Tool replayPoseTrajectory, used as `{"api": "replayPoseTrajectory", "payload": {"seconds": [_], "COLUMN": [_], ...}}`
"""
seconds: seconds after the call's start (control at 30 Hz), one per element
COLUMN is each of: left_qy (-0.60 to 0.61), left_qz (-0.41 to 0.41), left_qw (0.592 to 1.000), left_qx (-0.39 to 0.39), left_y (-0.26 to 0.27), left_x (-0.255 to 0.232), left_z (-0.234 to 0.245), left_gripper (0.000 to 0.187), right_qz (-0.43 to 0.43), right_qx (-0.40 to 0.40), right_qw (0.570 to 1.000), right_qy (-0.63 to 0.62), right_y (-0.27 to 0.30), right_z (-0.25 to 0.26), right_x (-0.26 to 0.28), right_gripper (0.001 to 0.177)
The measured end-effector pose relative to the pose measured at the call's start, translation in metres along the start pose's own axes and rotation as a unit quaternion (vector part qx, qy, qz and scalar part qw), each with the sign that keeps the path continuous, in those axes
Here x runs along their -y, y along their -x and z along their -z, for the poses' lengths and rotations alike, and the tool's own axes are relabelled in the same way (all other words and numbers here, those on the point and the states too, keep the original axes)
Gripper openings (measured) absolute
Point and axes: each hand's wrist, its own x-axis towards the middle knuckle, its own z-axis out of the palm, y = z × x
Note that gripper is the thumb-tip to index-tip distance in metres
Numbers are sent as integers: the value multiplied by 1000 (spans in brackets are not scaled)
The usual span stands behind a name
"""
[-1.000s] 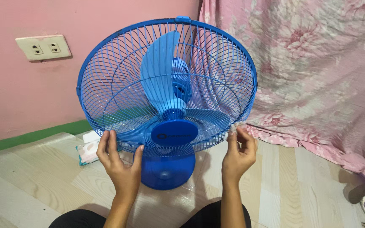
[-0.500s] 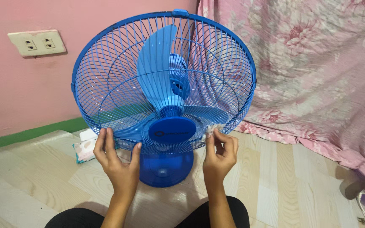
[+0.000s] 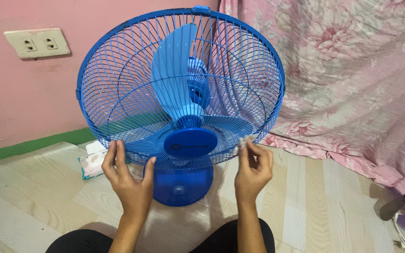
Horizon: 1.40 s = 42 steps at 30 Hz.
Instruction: The person reassembles a blue electric fan by attaching the front wire cage to the fan head and then wiping the cage with a tissue. The person sits on the floor during the task.
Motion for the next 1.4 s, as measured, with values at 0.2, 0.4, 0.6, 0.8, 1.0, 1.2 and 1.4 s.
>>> {"api": "replayPoseTrajectory", "payload": {"seconds": [0.2, 0.4, 0.6, 0.8, 1.0, 1.2, 1.4], "left_qy": [-3, 17, 20, 16, 24, 24, 63], "left_qz": [-7, -2, 8, 4, -6, -7, 32], "left_qw": [1000, 1000, 1000, 1000, 1000, 1000, 997], "left_qx": [0, -9, -5, -6, -4, -1, -8], "left_y": [-1, -2, -2, -1, -1, -1, -7], "left_x": [-1, -5, -8, -5, 1, 6, 9], "left_z": [1, 3, 6, 5, 3, 4, 11], "left_gripper": [83, 81, 82, 80, 80, 77, 65], "right_qz": [24, 5, 0, 12, 22, 19, 25], "right_qx": [-24, -26, -6, 12, 24, -7, -45], "right_qw": [999, 1000, 1000, 1000, 999, 1000, 998], "right_qy": [17, 0, -31, -21, -23, -19, 30], "right_y": [-17, -11, 2, 13, 16, 7, -13], "right_z": [10, 9, -2, -9, -11, -7, 8], "right_x": [-12, -12, -2, 9, 12, 6, -18], "right_gripper": [15, 16, 14, 13, 12, 12, 14]}}
